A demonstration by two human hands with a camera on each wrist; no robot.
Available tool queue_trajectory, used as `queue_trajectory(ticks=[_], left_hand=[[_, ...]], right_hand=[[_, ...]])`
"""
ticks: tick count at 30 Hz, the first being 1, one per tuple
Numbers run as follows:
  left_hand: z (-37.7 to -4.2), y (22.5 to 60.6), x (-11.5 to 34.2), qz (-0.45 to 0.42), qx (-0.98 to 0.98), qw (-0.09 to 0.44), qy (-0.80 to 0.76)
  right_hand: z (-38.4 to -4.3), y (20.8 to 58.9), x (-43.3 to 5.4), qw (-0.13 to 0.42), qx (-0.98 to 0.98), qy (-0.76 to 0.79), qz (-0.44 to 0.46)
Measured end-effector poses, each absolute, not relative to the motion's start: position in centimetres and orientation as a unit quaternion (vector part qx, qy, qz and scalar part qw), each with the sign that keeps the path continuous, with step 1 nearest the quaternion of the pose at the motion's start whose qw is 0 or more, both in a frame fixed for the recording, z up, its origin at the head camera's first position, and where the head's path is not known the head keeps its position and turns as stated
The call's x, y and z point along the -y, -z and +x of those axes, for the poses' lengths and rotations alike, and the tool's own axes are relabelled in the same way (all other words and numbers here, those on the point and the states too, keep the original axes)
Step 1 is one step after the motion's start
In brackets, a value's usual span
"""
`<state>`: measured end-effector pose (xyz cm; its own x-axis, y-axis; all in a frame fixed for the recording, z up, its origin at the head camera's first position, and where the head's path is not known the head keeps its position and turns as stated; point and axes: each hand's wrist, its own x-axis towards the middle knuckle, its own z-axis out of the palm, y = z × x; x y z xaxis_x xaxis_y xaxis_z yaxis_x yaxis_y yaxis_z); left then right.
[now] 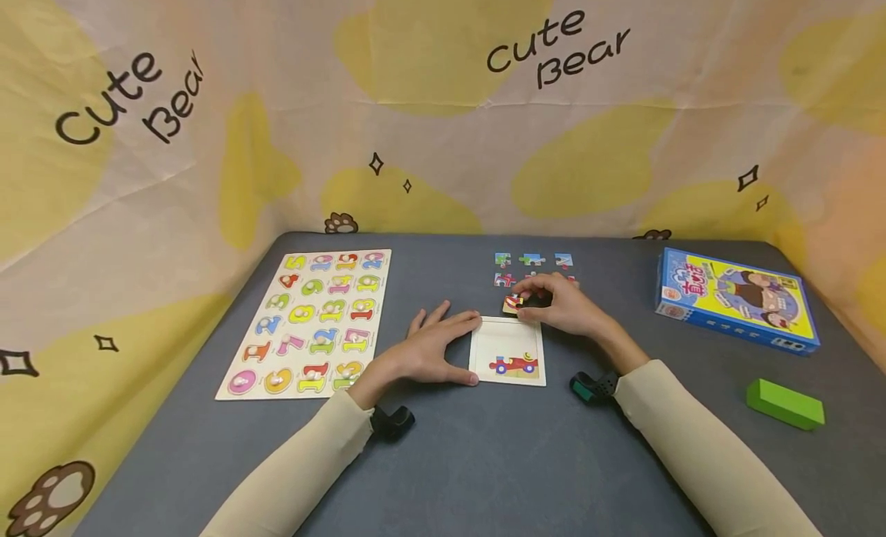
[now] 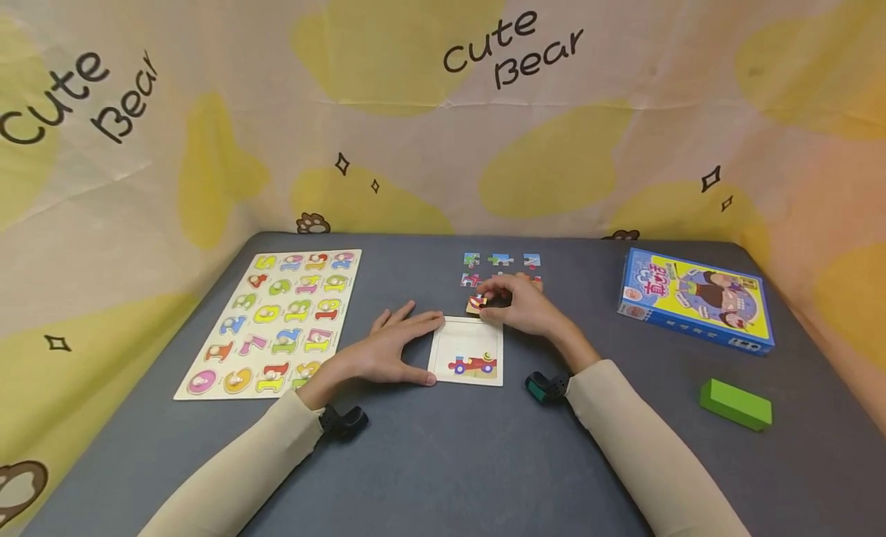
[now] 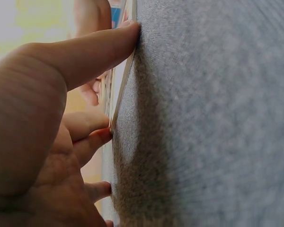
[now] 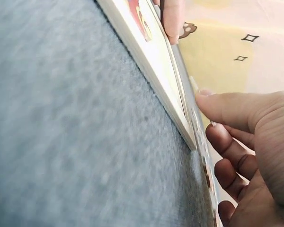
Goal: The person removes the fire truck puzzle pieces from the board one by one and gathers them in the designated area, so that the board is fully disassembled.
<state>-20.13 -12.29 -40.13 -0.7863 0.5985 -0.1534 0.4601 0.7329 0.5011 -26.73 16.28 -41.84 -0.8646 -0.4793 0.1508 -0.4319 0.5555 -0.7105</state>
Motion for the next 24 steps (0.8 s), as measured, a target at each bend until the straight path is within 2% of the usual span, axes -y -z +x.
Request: queue_trajectory(ticks=[6, 14, 24], left_hand=[[-20.0, 40.0, 12.4, 0.3, -0.916, 0.148, -0.222], [-20.0, 40.0, 12.5, 0.305, -0.914, 0.151, -0.221], [-20.1, 40.0, 12.6, 0.305, -0.914, 0.158, -0.217]], right_hand=[[-27.1, 41.8, -15.5, 0.013, -0.899, 0.358, -0.252], [-27.1, 41.8, -15.1, 0.021, -0.898, 0.351, -0.266], [-26.6, 41.9, -14.9, -0.023, -0.906, 0.335, -0.257]])
